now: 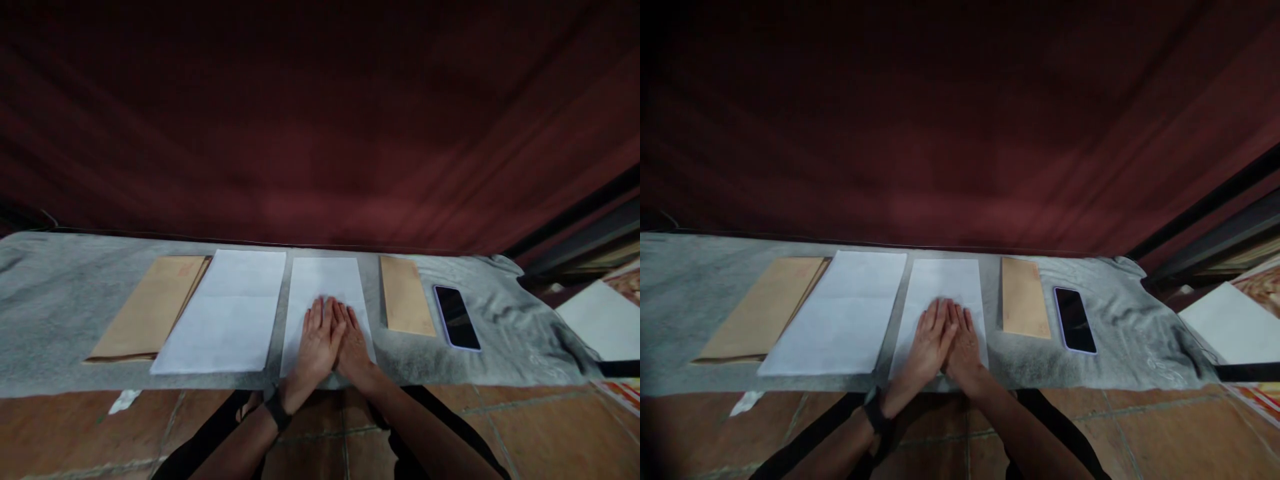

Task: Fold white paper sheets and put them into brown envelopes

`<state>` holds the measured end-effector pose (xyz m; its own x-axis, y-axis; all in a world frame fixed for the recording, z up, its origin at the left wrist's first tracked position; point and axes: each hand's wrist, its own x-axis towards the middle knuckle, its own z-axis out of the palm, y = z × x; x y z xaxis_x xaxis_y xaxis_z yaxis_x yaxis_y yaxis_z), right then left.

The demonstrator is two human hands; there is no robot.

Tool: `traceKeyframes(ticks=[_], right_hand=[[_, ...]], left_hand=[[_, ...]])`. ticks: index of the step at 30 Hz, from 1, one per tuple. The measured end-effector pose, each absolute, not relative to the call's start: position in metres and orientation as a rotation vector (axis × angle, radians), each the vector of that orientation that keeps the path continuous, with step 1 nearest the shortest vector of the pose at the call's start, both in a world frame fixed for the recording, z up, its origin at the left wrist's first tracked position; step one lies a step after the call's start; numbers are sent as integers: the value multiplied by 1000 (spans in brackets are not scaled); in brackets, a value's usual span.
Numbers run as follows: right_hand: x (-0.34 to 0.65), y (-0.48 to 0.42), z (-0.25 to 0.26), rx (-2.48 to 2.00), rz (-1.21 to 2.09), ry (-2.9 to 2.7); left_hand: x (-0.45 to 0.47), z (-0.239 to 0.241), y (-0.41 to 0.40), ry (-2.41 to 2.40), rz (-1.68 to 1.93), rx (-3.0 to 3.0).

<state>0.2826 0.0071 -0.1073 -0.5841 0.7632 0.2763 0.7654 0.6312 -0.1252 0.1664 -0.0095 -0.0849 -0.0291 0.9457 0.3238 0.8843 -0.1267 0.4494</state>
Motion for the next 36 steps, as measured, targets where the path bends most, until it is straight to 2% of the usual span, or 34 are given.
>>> traceKeyframes(ticks=[6,16,24,36], right_hand=[[307,11,-111,-1324,-58,-2501],[345,12,-107,-1423,2,-2440],[356,14,-98,-1381,128,-2536],[381,19,-74,-1281,396,-2801]], left_hand=[[148,-103,-31,1926,566,2463],[115,-98,-45,2028,540,2434],[106,-77,-55,1544,226,2632],[119,-53,-64,1491,-14,2509]])
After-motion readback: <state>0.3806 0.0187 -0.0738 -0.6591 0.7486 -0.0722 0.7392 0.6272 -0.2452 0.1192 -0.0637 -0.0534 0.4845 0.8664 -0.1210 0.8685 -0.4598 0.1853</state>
